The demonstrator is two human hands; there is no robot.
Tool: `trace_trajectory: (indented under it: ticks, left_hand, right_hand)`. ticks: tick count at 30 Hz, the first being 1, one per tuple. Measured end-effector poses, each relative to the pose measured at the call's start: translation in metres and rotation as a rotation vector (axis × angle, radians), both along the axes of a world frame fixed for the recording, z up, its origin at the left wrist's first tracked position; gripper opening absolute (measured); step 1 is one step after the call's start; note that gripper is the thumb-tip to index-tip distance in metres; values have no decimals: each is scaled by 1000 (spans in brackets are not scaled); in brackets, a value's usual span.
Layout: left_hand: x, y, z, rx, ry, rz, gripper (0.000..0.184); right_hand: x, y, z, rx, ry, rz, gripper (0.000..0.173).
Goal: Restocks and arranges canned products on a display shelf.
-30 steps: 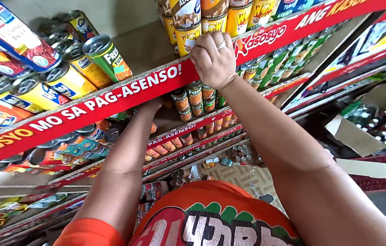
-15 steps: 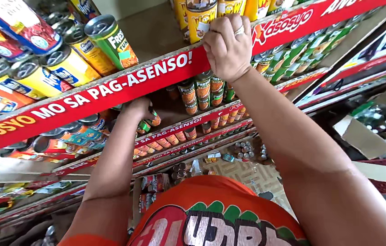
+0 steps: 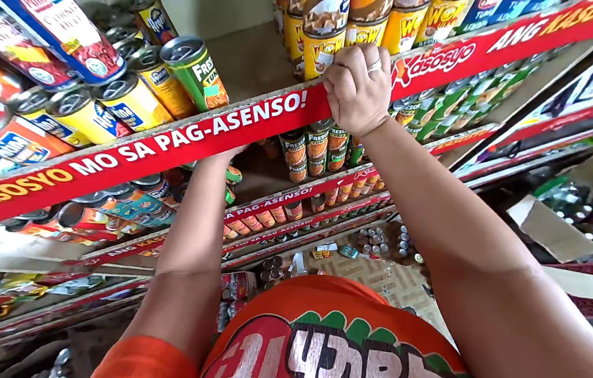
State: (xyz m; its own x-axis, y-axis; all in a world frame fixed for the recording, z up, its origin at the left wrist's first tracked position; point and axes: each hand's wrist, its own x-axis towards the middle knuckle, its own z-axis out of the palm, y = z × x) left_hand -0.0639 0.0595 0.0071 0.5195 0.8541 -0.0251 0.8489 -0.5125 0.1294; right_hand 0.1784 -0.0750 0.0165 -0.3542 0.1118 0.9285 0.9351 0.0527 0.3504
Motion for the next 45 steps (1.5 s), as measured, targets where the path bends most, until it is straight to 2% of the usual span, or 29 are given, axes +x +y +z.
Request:
trace_trajectory:
  ticks: [2, 5, 7, 9, 11, 14, 16, 20, 22, 26, 31, 34, 39, 42, 44, 45]
  left_hand:
    - [6, 11, -41, 165, -156, -14, 68]
    - [28, -7, -52, 95, -245, 35, 52]
    - [40, -7, -71, 98, -474, 73, 43]
    - [49, -7, -85, 84, -700, 89, 42]
    - [50, -10, -88, 59, -781, 88, 44]
    - [50, -9, -92, 76, -733, 92, 44]
    - [44, -9, -97, 39, -603, 93, 46]
    - [33, -36, -105, -210, -379, 176, 54]
    - [26, -49, -115, -282, -302, 121, 54]
    - [6, -58, -112, -179, -236, -34, 49]
    - [-50, -64, -72, 26, -381, -90, 38]
    - [-81, -82, -68, 54, -385, -143, 33]
    - [-119, -146, -113, -310, -146, -199, 40]
    - [-144, -175, -150, -543, -96, -208, 39]
    - [-162, -177, -168, -615, -128, -214, 36]
    - [-170, -174, -169, -619, -119, -212, 36]
  right_hand:
    - [1, 0, 0, -2, -3, -10, 26]
    - [2, 1, -1, -5, -2, -7, 28]
    - [2, 2, -1, 5, 3, -9, 28]
    - [2, 3, -1, 11, 6, -11, 27]
    - [1, 2, -1, 8, 2, -13, 27]
    - [1, 3, -1, 17, -6, 2, 26]
    - [1, 3, -1, 15, -2, 4, 26]
    - [3, 4, -1, 4, 5, -4, 25]
    - [3, 5, -2, 14, 0, 4, 24]
    - [3, 4, -1, -1, 3, 1, 24]
    - [2, 3, 0, 10, 0, 18, 23]
    - [1, 3, 1, 3, 2, 10, 23]
    - [-13, -12, -5, -14, 80, 108, 17]
    - [-76, -38, -50, -221, 180, 229, 13]
    - [-130, -37, -90, -583, 241, 305, 17]
    - [-152, -27, -103, -829, 288, 313, 22]
